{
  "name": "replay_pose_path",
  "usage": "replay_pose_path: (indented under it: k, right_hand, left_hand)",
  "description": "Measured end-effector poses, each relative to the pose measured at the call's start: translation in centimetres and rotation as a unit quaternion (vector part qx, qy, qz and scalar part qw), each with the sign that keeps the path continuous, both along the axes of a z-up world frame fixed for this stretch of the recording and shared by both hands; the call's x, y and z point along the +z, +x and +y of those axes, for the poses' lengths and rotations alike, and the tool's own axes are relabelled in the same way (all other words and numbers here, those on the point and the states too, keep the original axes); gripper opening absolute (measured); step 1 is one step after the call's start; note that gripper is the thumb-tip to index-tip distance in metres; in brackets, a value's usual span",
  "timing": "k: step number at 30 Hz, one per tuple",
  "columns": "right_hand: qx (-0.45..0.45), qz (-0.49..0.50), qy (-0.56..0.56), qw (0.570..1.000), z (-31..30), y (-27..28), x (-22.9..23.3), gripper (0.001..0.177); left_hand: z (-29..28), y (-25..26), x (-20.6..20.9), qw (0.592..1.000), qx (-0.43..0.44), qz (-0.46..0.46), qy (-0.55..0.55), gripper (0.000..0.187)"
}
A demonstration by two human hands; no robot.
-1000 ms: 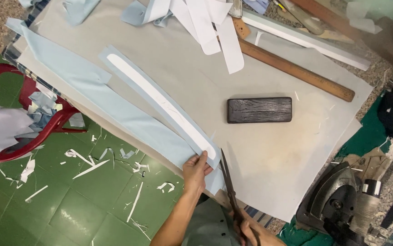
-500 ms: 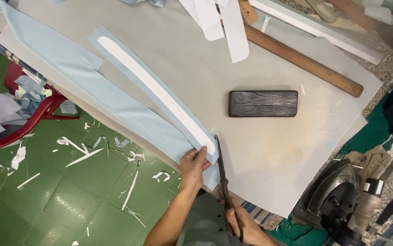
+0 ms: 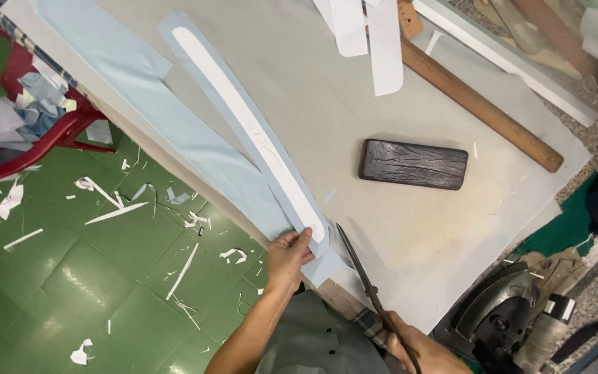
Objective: The person irons a long strip of light blue fabric on a worktable using a steam iron, then uses scissors to trim the edges along a white template. The person handles the fabric and tools directly, smoothing the material and cutting away excess.
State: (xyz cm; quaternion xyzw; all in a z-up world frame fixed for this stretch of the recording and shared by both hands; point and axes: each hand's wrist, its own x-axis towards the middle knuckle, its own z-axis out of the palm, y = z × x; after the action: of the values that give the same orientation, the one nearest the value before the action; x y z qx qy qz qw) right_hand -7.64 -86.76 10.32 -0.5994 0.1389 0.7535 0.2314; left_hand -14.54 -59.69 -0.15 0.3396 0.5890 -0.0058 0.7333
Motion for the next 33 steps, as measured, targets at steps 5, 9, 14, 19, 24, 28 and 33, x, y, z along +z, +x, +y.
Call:
replay_pose_path:
  k: [5,9,14,19,24,28,33]
  right_hand:
    - [0.051,0.017,0.174,0.983,-4.3,-1.8,-4.2,0.102]
    - [0.088,-0.064,0.262,0.959,-7.3,-4.3,-9.0,0.072]
    - [0.095,-0.109,0.128,0.981,0.2,-3.7,-3.8,0.077]
    - [0.064,-0.133,0.217,0.965,3.9,-3.4,-4.4,0.069]
    - [0.072,-0.148,0.194,0.967,4.7,-3.1,-4.1,0.079]
    - [0.094,-0.21,0.204,0.952,4.2,-2.7,-4.2,0.075]
    - [0.052,-0.176,0.204,0.962,3.4,-1.4,-3.5,0.068]
  left_hand:
    - [-0.3,-1.1,-0.4,0.999,0.037,0.04,0.003,0.029]
    - [-1.0,-1.0,-0.2,0.998,0.045,0.026,0.019,0.02]
    - [-1.1,-1.5,-1.3,0.999,0.019,0.012,0.036,0.02]
    - [-0.9,-1.4,-0.5,0.999,0.019,0.01,0.028,0.026]
    - [-1.0,-1.4,-0.5,0.999,0.017,0.0,0.027,0.028]
    - [-0.9,-1.5,-0.5,0.999,0.014,-0.004,0.031,0.028]
    - [-0.8,-1.5,-0.4,1.0,0.011,-0.003,0.021,0.026]
